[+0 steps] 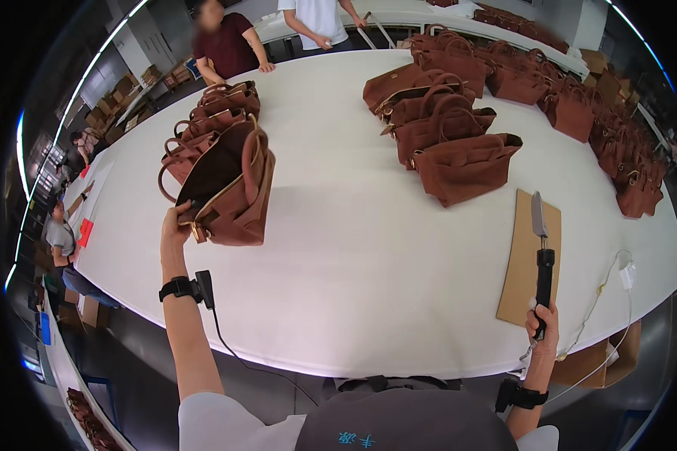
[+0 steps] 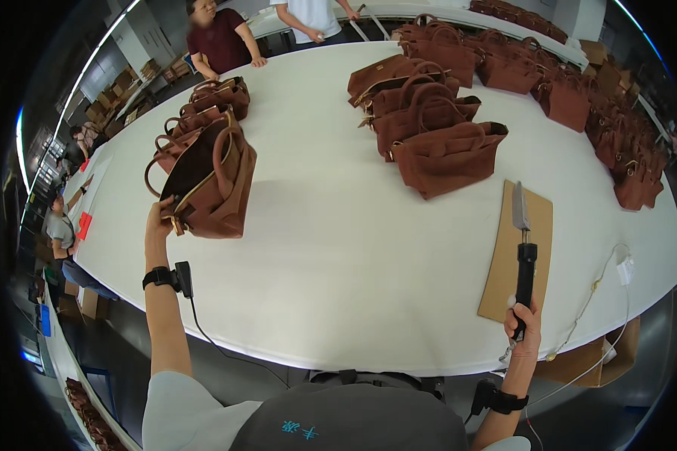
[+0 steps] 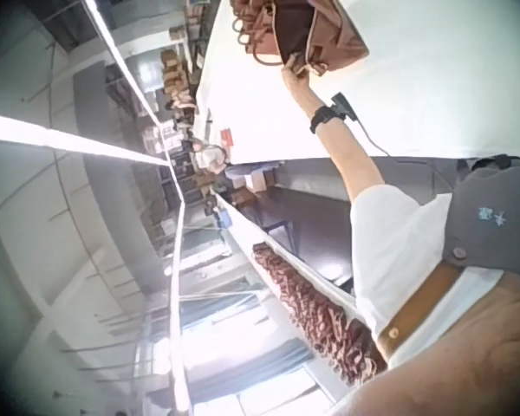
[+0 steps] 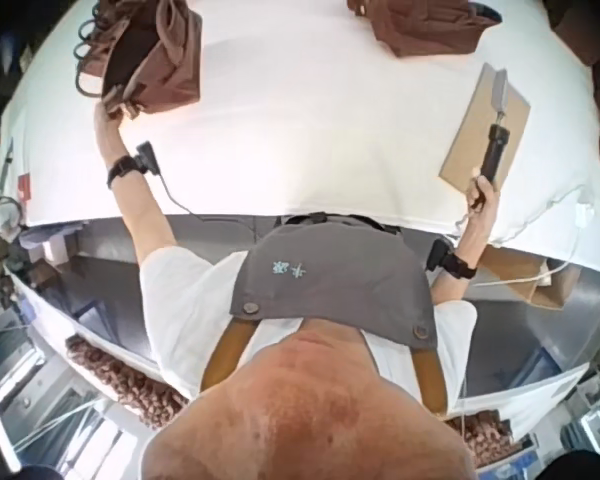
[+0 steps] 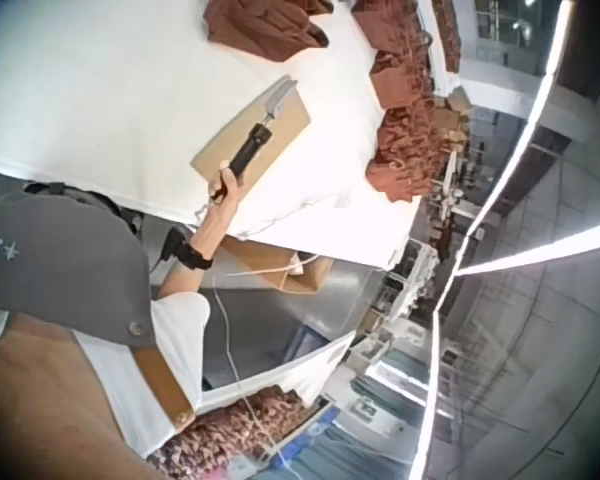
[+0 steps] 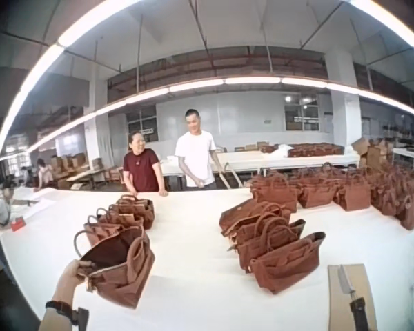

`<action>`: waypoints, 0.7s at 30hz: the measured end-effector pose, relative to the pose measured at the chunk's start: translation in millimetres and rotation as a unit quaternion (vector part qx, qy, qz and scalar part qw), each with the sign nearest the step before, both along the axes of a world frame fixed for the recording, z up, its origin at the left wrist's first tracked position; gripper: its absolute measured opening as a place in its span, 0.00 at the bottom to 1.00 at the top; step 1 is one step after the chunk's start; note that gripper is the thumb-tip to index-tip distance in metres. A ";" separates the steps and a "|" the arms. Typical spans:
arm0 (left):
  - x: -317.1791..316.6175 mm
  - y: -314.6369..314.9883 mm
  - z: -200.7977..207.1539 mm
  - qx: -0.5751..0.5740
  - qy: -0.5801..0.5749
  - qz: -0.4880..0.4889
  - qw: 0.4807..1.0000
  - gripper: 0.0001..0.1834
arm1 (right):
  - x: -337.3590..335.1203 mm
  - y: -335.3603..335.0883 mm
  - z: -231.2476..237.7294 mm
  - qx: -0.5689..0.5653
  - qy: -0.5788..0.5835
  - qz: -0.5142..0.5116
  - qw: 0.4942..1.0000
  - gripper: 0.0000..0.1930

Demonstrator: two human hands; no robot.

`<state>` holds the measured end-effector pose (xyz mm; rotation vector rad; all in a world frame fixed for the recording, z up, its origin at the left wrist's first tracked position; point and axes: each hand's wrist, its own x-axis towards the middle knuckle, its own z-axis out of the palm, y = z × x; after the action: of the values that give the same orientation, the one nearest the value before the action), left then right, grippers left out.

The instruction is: The person inspects multiple brown handbags on a white table, opening zippers and using a handheld tool to trim or burn threads inside the bags. They handle each bag one at a time, then place it back on the table. Other workers are visible in the background performing similar tasks.

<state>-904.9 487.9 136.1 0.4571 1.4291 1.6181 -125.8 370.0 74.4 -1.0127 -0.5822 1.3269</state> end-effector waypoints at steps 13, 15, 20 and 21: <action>-110.4 -6.9 -27.4 -0.244 0.486 0.051 0.837 0.26 | -4.3 30.0 -84.4 -0.024 -0.244 -0.170 0.954 0.21; -89.7 -0.6 -23.6 -0.234 0.442 0.045 0.865 0.29 | 8.7 28.3 -83.6 -0.035 -0.278 -0.176 0.944 0.21; -156.5 -58.7 -15.7 -0.239 0.768 0.261 0.534 0.31 | 31.3 65.9 -102.2 0.006 -0.295 -0.140 0.945 0.21; -105.4 -19.7 -34.9 -0.186 0.756 0.255 0.573 0.29 | 53.3 57.1 -95.8 -0.023 -0.332 -0.158 0.930 0.22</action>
<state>-1010.3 468.2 101.1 1.4685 3.3413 0.9629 -72.5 427.0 -21.3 -1.5372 -0.8477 0.6953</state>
